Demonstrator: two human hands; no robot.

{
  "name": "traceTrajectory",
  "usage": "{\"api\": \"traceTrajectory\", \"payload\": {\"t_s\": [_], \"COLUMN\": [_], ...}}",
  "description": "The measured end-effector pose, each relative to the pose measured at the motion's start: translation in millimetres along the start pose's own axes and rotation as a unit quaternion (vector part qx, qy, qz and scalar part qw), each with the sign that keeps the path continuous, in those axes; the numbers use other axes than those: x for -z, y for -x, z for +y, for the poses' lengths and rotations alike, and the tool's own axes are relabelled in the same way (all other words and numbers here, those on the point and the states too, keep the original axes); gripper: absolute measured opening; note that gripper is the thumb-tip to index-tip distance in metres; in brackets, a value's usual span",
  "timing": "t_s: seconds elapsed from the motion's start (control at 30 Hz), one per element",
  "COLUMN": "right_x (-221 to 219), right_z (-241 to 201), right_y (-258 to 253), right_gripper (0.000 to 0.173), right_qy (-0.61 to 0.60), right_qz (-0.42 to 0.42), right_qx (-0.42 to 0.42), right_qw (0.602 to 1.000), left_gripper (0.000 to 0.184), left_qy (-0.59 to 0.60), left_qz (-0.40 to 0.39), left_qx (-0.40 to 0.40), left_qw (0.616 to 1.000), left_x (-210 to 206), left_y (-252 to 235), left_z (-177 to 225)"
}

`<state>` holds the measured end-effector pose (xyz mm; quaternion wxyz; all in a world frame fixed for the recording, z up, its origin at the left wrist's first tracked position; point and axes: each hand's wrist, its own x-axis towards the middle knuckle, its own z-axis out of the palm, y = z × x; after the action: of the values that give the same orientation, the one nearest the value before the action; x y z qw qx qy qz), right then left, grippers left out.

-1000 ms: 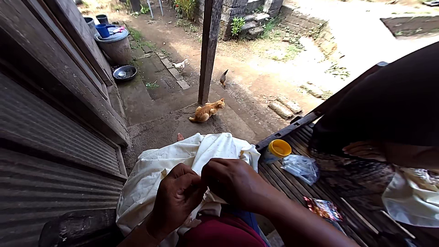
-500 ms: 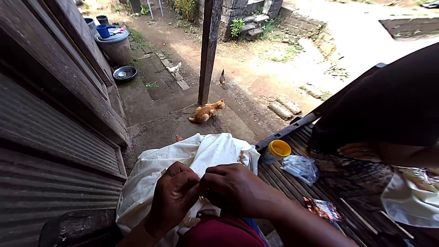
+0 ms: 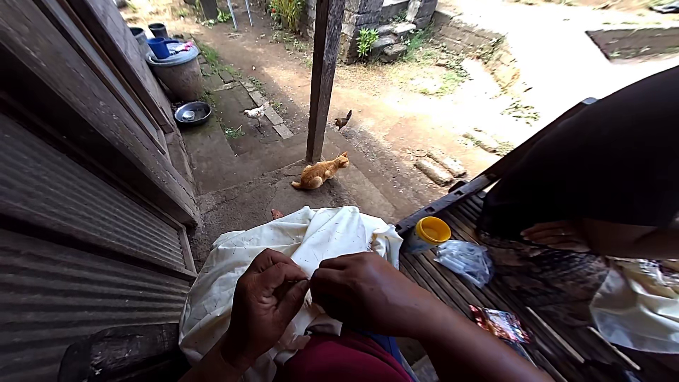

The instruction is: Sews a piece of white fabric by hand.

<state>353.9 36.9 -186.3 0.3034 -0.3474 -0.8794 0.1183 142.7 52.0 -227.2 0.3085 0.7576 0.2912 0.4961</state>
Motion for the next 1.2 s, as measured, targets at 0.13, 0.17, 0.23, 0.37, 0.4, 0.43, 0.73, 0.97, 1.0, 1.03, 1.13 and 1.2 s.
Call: {"api": "traceTrajectory", "payload": {"t_s": [0.13,0.17,0.23,0.37,0.4,0.43,0.73,0.97,1.0,1.03,1.13,1.2], "right_x": [-4.9,-4.9,-2.3,-4.9,-6.8,-7.4,-6.2,-6.2,-6.3,-5.7,-3.1,-3.5], "right_z": [-2.5,-1.0,0.8,-2.7,-1.7,-0.3,-0.6,-2.7,-1.8,-1.1,-2.1,-3.4], "right_y": [-3.5,-3.0,-0.9,-3.3,-3.8,-3.6,-3.8,-4.9,-4.2,-3.1,-2.7,-4.1], "right_gripper": [0.014,0.014,0.015,0.016,0.015,0.015,0.014,0.013,0.014,0.015,0.016,0.015], "right_qy": [0.041,0.045,0.016,0.006,0.028,0.043,0.031,0.019,0.029,0.027,-0.009,0.007], "right_qz": [0.057,0.046,0.014,0.049,0.059,0.053,0.041,0.063,0.048,0.034,0.037,0.064], "right_qx": [-0.065,-0.085,-0.042,-0.011,-0.047,-0.07,-0.077,-0.064,-0.081,-0.072,0.017,-0.012], "right_qw": [0.995,0.994,0.999,0.999,0.997,0.995,0.996,0.996,0.995,0.996,0.999,0.998], "left_gripper": [0.012,0.01,0.01,0.014,0.011,0.009,0.007,0.007,0.006,0.006,0.011,0.011], "left_qy": [0.008,0.006,0.008,0.015,0.012,0.009,0.018,0.026,0.025,0.024,0.028,0.034], "left_qz": [-0.015,-0.005,0.01,-0.014,-0.01,0.0,0.012,0.003,0.012,0.019,0.008,0.0], "left_qx": [-0.005,-0.004,-0.002,-0.003,-0.006,-0.007,-0.006,-0.004,-0.004,-0.002,0.003,0.004], "left_qw": [1.0,1.0,1.0,1.0,1.0,1.0,1.0,1.0,1.0,1.0,1.0,0.999], "left_x": [-2.2,-1.7,-0.3,-1.9,-1.9,-1.3,-1.2,-3.2,-2.7,-1.9,-1.9,-3.7], "left_y": [2.2,1.4,0.1,2.9,2.6,2.0,0.3,1.5,0.5,-0.3,0.5,1.4], "left_z": [2.3,2.4,0.6,1.7,1.9,1.6,1.2,1.8,2.1,1.7,-0.1,1.5]}}
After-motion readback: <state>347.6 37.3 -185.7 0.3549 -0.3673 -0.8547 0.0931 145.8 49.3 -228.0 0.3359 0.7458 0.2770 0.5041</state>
